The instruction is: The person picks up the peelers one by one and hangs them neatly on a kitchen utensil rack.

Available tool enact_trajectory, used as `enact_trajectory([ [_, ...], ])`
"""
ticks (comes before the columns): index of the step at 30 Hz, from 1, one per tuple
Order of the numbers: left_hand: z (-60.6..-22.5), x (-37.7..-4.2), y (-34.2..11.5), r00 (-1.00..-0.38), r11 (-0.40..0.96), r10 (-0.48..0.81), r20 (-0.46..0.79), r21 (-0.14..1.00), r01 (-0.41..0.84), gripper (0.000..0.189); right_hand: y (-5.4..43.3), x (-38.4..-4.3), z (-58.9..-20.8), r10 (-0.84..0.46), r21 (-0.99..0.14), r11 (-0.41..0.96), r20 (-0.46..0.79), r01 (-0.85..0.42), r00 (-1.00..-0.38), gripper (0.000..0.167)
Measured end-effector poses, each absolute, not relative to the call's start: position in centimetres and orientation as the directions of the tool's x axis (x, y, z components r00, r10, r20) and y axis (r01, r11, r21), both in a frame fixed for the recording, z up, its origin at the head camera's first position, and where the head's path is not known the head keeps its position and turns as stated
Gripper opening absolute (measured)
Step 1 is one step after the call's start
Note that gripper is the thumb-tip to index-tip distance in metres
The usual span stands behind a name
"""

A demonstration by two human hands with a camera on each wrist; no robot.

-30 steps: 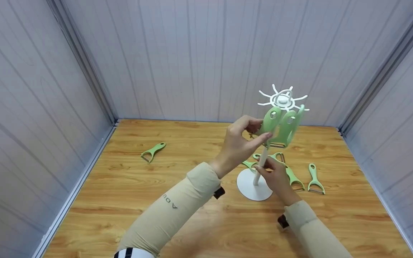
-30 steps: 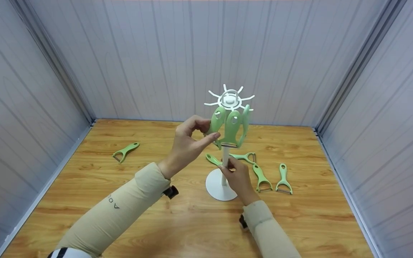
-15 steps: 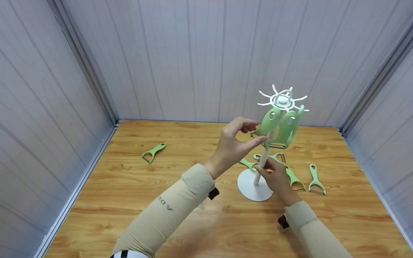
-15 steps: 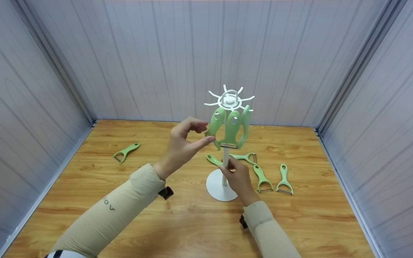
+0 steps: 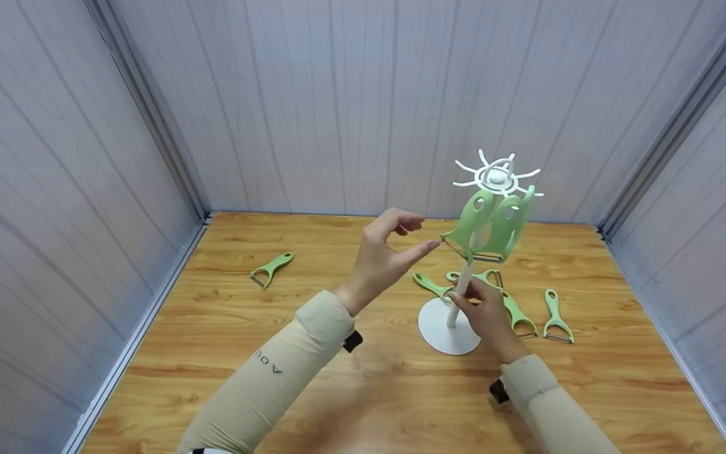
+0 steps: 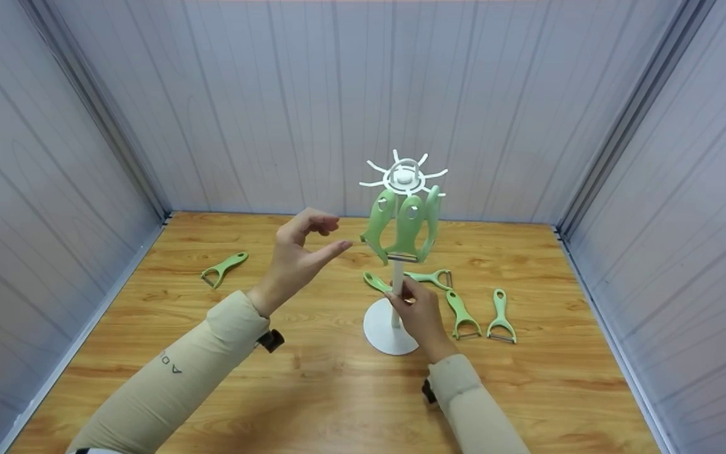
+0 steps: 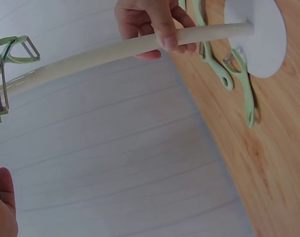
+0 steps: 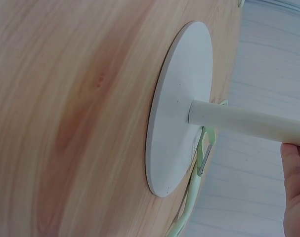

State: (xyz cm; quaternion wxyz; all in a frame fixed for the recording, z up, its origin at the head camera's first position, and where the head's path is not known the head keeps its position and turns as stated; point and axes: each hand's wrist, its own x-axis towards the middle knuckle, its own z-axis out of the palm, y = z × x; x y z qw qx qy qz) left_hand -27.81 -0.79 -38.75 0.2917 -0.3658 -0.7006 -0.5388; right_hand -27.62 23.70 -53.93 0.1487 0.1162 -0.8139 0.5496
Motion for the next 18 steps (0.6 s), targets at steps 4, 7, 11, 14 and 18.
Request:
enact_trajectory([
  [4, -39.1, -28.0, -1.8, -0.573, 0.175, 0.193, 0.797, 0.546, 0.819, 0.032, 23.6, -27.5, -53.8, -0.027, -0.863, 0.375, 0.354, -0.338, -0.935, 0.014],
  [7, -39.4, -28.1, -2.4, -0.581, 0.195, 0.182, 0.793, 0.55, 0.812, 0.032, 23.7, -27.5, -53.8, -0.022, -0.866, 0.371, 0.354, -0.336, -0.935, 0.014],
  [11, -40.0, -28.3, -3.2, -0.599, 0.217, 0.167, 0.783, 0.564, 0.797, 0.031, 23.7, -27.5, -54.0, -0.012, -0.867, 0.363, 0.363, -0.343, -0.932, 0.014],
  [14, -40.3, -28.3, -3.8, -0.62, 0.227, 0.161, 0.768, 0.582, 0.781, 0.031, 23.6, -27.4, -54.0, -0.011, -0.871, 0.348, 0.366, -0.346, -0.931, 0.014],
  [18, -40.7, -28.5, -4.7, -0.643, 0.24, 0.156, 0.75, 0.603, 0.761, 0.031, 23.5, -27.5, -54.0, -0.015, -0.87, 0.342, 0.373, -0.355, -0.928, 0.014],
])
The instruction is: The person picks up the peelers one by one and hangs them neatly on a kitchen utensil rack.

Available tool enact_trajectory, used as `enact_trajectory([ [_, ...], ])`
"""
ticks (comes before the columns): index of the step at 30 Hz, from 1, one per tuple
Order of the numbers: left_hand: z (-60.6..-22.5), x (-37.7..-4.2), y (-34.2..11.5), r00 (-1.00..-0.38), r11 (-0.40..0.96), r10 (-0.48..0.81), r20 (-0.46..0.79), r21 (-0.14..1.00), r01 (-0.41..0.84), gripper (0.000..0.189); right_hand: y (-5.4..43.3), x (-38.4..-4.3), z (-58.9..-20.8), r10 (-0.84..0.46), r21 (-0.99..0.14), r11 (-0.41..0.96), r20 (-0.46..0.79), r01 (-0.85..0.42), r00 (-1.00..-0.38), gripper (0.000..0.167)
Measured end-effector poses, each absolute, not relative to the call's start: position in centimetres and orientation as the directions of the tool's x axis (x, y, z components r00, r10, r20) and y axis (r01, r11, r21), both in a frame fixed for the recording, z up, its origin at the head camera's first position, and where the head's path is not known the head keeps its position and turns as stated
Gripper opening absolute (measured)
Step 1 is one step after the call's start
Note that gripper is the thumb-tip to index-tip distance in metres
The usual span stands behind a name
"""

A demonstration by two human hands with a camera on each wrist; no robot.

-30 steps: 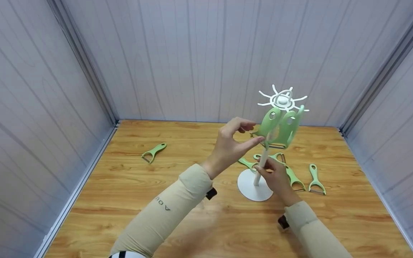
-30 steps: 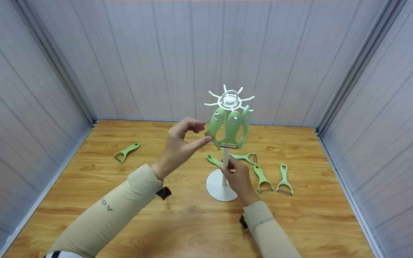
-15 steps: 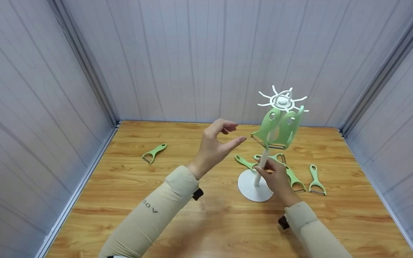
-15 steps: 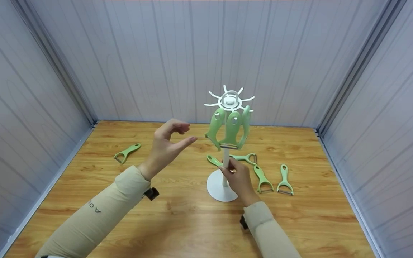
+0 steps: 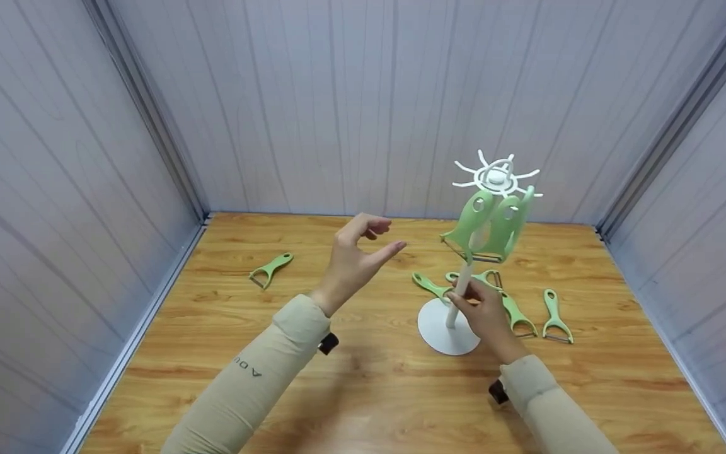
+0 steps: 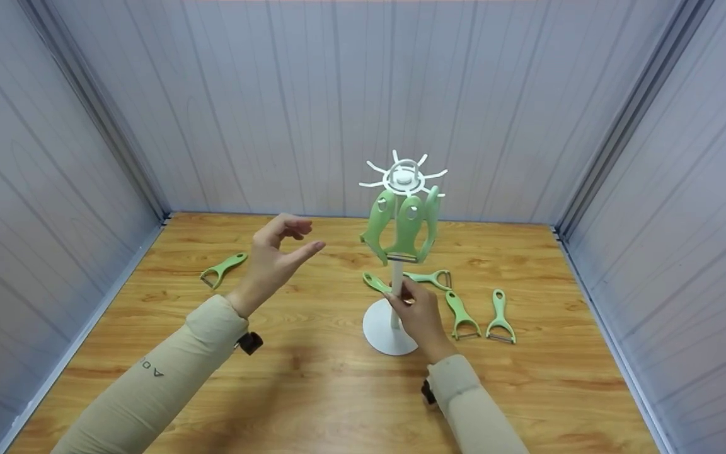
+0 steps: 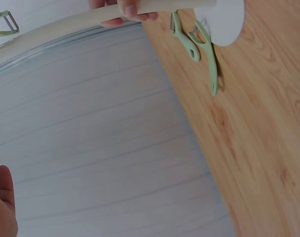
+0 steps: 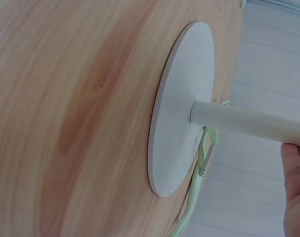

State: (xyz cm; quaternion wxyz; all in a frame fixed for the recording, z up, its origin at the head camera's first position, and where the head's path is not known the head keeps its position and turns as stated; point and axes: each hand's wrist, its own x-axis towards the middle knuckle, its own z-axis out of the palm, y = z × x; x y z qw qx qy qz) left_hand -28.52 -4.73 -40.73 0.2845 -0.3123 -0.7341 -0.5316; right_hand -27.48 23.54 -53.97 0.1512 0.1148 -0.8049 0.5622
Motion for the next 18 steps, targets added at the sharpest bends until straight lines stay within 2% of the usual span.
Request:
enact_trajectory([
  [18, -43.5, -29.6, -10.9, -0.721, 0.344, 0.085, 0.688, 0.659, 0.669, 0.03, 23.5, -27.4, -53.9, -0.017, -0.874, 0.331, 0.372, -0.356, -0.928, 0.014],
])
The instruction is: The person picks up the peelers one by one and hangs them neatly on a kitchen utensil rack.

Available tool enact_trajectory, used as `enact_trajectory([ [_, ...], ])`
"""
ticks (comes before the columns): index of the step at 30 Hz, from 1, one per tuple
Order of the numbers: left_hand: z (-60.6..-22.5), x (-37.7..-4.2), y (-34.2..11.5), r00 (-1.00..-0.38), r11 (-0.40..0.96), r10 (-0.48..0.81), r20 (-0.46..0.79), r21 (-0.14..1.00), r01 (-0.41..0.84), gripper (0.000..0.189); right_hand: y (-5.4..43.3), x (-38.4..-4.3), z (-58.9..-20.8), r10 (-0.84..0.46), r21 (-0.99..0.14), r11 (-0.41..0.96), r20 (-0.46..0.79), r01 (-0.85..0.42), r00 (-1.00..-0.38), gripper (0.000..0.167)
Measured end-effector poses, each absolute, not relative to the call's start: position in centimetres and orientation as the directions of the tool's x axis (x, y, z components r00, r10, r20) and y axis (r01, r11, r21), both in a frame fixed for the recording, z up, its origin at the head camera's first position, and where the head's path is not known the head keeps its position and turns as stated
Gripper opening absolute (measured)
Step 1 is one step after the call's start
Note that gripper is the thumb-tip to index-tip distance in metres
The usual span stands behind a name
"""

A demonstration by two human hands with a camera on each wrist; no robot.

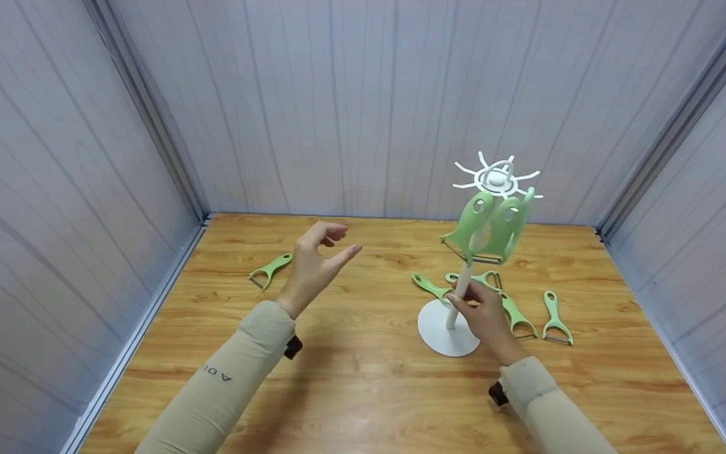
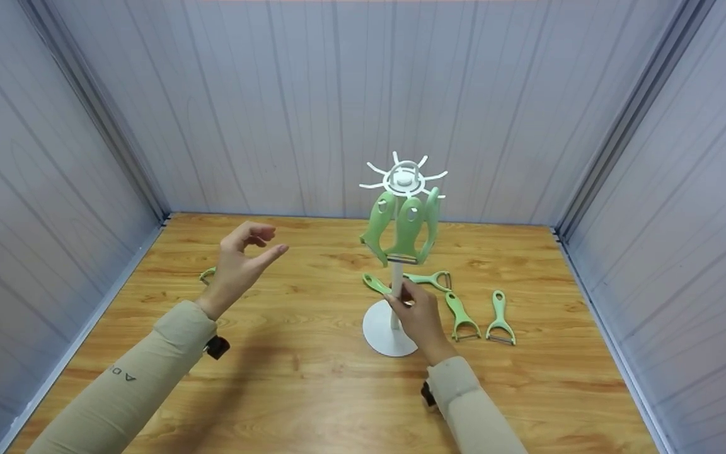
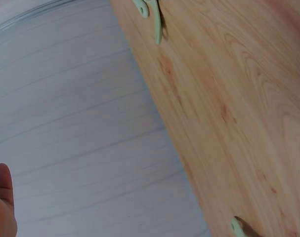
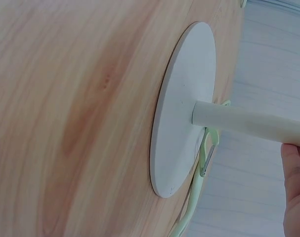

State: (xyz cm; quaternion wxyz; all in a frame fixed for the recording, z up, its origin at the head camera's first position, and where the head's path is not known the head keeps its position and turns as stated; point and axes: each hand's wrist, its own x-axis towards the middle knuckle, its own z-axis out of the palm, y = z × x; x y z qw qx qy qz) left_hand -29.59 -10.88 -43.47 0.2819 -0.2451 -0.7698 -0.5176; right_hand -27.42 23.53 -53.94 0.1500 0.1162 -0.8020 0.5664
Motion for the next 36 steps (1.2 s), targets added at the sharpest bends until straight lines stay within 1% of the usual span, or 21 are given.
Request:
enact_trajectory([
  [5, -44.4, -29.9, -12.6, -0.753, 0.377, 0.059, 0.656, 0.684, 0.625, 0.03, 23.6, -27.4, -54.1, -0.023, -0.872, 0.333, 0.374, -0.36, -0.927, 0.014],
  [12, -45.2, -30.4, -14.6, -0.768, 0.417, 0.019, 0.64, 0.694, 0.588, 0.031, 23.5, -27.5, -54.2, -0.015, -0.863, 0.347, 0.386, -0.367, -0.922, 0.015],
  [25, -45.9, -30.1, -17.2, -0.824, 0.484, 0.016, 0.567, 0.717, 0.503, 0.035, 23.8, -27.6, -54.2, -0.037, -0.871, 0.33, 0.374, -0.364, -0.927, 0.013],
  [36, -46.4, -30.9, -19.2, -0.866, 0.52, 0.0, 0.501, 0.739, 0.427, 0.04, 23.7, -27.5, -54.3, -0.023, -0.872, 0.326, 0.38, -0.366, -0.925, 0.013],
])
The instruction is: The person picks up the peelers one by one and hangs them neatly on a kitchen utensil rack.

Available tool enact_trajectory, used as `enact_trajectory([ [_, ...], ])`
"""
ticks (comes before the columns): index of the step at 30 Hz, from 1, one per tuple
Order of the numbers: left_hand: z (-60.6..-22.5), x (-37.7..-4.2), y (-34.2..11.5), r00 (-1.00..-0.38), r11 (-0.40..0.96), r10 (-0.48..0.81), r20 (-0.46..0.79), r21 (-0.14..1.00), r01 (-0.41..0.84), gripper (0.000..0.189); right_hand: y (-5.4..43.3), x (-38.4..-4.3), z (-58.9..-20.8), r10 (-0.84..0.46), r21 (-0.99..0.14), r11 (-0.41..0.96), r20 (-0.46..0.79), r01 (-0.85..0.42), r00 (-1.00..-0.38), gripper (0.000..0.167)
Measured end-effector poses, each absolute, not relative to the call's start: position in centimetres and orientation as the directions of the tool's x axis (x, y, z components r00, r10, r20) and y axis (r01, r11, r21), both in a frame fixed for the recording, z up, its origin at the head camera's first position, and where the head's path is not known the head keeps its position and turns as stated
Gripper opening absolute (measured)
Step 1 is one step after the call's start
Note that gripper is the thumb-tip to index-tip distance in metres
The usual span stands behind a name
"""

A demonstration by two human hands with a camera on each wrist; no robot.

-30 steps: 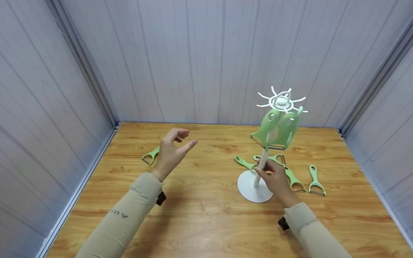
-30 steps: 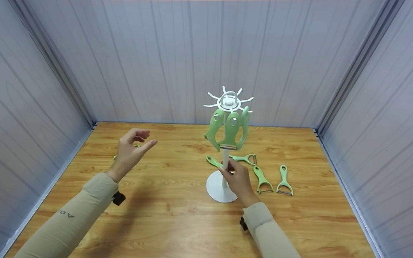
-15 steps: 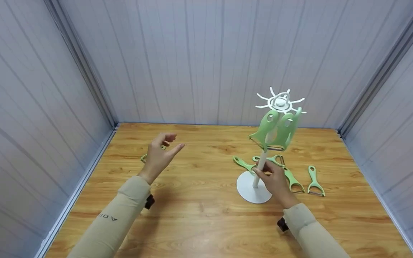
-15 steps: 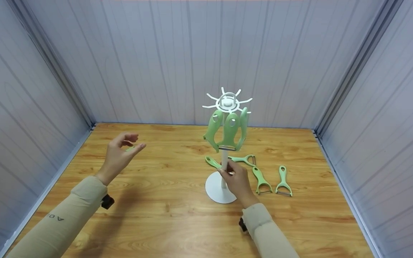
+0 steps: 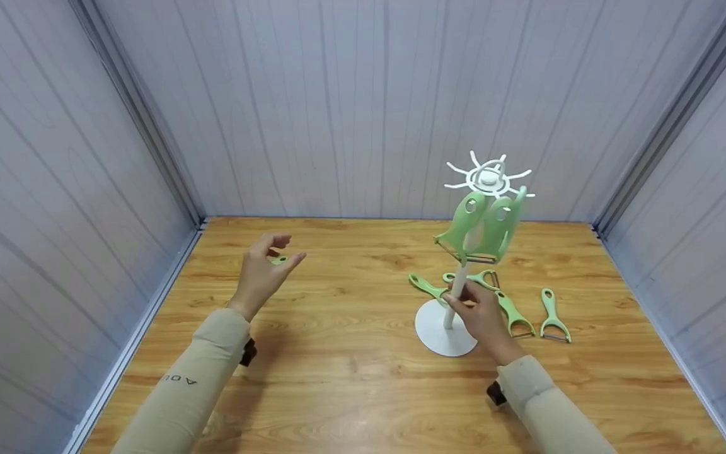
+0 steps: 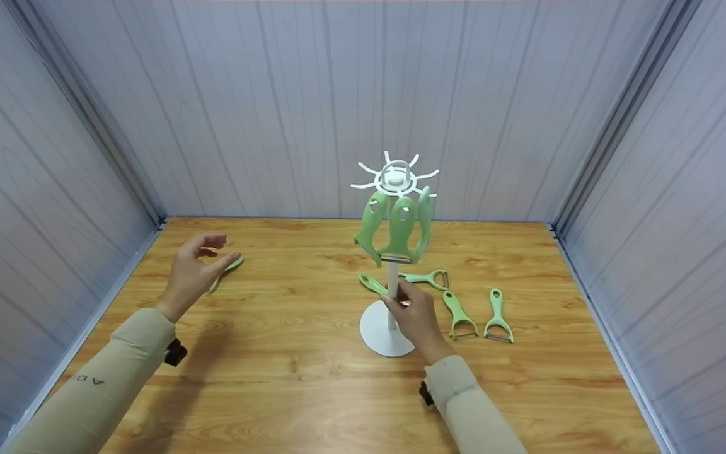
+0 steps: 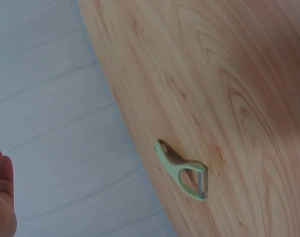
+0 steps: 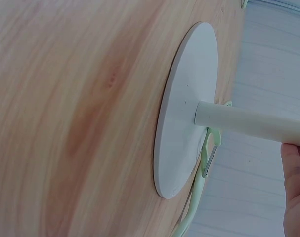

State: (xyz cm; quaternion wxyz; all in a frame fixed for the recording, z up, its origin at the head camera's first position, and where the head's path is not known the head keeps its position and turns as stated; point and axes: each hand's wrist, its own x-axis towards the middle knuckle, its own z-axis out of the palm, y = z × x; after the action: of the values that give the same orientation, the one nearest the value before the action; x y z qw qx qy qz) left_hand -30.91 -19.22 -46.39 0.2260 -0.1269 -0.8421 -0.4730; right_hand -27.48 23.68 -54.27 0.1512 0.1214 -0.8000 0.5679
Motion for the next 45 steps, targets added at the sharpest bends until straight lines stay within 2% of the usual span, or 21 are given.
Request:
enact_trajectory([
  [10, -46.5, -31.9, -21.3, -0.887, 0.55, 0.026, 0.461, 0.734, 0.398, 0.043, 23.8, -27.5, -54.3, -0.03, -0.873, 0.328, 0.372, -0.361, -0.928, 0.012],
  [21, -47.1, -33.5, -23.6, -0.939, 0.601, 0.056, 0.34, 0.74, 0.304, 0.054, 23.8, -27.5, -54.5, -0.034, -0.869, 0.329, 0.38, -0.37, -0.924, 0.009],
  [31, -47.5, -34.3, -25.1, -0.951, 0.639, 0.024, 0.308, 0.727, 0.252, 0.055, 23.7, -27.5, -54.4, -0.034, -0.864, 0.343, 0.38, -0.368, -0.924, 0.012],
  [36, -48.5, -34.6, -25.3, -0.955, 0.65, 0.013, 0.298, 0.723, 0.234, 0.056, 23.6, -27.4, -54.3, -0.028, -0.866, 0.347, 0.375, -0.36, -0.927, 0.01],
  [45, -51.7, -34.8, -25.8, -0.983, 0.663, -0.048, 0.175, 0.742, 0.1, 0.06, 23.6, -27.5, -54.4, -0.015, -0.884, 0.317, 0.358, -0.344, -0.934, 0.01],
])
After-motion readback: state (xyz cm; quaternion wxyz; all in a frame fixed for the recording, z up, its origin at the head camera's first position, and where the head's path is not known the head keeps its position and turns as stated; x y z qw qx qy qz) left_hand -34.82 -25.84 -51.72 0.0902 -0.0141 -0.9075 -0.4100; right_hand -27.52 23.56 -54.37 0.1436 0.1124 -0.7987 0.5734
